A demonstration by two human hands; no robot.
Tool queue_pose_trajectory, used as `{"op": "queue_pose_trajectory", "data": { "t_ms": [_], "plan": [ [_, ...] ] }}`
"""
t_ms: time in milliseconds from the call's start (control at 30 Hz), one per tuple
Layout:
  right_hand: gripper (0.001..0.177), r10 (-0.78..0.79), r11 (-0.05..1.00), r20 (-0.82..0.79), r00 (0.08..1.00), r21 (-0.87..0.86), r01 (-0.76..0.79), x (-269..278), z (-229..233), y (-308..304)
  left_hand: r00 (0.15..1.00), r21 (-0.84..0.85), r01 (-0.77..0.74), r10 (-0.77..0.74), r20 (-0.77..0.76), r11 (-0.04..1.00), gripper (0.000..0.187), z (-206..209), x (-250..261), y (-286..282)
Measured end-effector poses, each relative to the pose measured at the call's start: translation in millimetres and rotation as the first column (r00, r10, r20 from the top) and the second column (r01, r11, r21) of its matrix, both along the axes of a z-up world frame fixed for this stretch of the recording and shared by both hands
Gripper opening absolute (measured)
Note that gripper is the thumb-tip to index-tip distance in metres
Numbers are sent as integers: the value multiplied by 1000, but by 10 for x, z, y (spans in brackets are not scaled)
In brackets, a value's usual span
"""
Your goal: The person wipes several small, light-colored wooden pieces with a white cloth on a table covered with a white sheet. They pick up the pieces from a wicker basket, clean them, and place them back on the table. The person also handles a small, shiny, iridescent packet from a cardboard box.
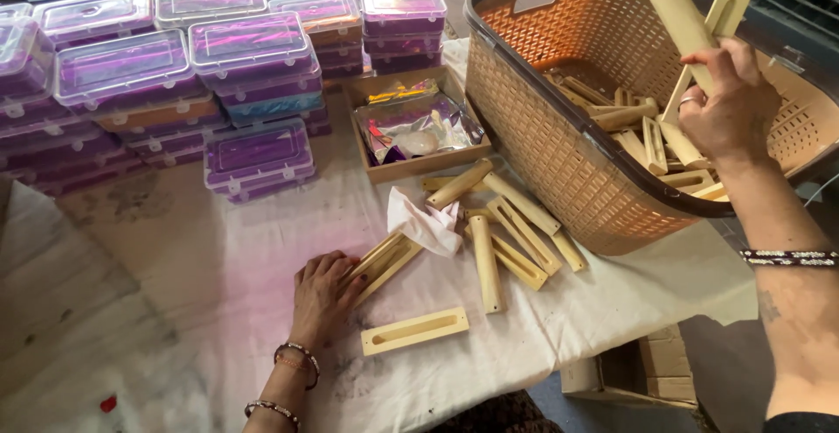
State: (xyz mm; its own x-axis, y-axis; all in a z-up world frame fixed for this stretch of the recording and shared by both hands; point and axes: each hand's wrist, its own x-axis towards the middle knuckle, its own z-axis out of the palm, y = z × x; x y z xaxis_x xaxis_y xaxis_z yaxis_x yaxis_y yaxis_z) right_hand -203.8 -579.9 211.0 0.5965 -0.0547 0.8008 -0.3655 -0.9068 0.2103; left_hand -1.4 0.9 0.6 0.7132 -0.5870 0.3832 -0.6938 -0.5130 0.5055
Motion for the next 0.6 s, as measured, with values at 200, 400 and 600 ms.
{"op": "queue_pose_trajectory", "data": {
  "t_ms": [200, 400, 600],
  "plan": [
    [32, 151, 987, 43, 988, -71, -148, 41, 186, 233, 999, -2, 4, -4, -41, 1000, 32, 80, -24, 8],
    [33, 460, 755, 228, 858, 409, -513, -97, 178, 1369, 1000, -20, 18, -18, -13, 1000, 32, -17, 29, 13],
    [36, 556, 796, -224, 800, 421, -435, 110, -353, 2176, 1000, -6, 21, -21, -19, 1000, 33, -9, 35, 14]
  ]
}}
